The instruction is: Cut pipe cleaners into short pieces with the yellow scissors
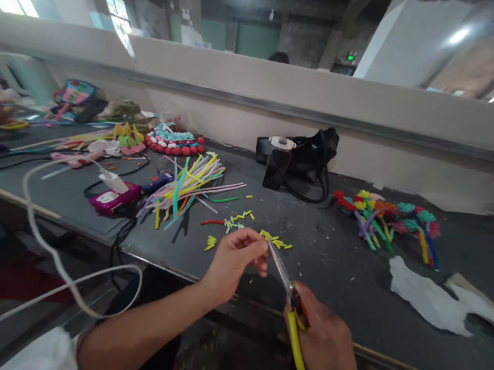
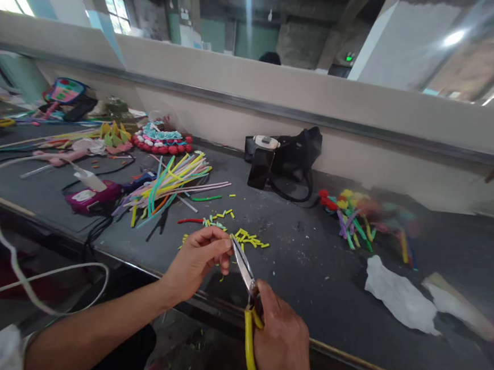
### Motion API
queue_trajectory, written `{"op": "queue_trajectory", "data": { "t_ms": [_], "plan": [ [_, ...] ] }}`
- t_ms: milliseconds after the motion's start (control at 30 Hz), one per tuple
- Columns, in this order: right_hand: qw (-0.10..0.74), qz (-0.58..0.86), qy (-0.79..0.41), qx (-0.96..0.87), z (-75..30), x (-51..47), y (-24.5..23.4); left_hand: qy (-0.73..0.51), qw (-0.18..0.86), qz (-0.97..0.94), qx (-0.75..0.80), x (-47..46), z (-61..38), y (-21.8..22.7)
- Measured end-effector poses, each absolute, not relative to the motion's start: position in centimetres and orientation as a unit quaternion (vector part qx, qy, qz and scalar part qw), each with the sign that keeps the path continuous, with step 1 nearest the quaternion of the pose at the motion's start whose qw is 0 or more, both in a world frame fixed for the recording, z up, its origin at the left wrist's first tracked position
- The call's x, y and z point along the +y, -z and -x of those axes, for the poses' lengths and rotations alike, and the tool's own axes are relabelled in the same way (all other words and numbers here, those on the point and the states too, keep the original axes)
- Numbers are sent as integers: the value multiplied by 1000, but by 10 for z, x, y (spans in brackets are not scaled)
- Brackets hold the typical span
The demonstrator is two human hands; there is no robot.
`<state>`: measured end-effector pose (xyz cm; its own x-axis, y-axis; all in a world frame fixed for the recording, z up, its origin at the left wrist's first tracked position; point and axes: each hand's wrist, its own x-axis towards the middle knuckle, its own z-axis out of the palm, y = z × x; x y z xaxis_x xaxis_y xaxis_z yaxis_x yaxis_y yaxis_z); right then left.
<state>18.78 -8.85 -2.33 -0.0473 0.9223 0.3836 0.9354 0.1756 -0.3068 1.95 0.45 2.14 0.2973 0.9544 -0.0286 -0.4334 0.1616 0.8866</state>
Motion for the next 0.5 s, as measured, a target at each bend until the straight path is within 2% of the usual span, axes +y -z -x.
{"op": "queue_trajectory", "data": {
  "t_ms": [167, 300, 500],
  "plan": [
    [258, 647, -64, -714, -188, -88, 20, -494, 698, -412, 314, 5, -17, -20],
    [306, 663, -129, -671, -188, -83, 16, -458, 718, -426, 305, 4, -14, -22],
    [402, 646, -205, -615, -181, -75, 0, -300, 740, -505, 328, -2, -10, -15]
  ]
}}
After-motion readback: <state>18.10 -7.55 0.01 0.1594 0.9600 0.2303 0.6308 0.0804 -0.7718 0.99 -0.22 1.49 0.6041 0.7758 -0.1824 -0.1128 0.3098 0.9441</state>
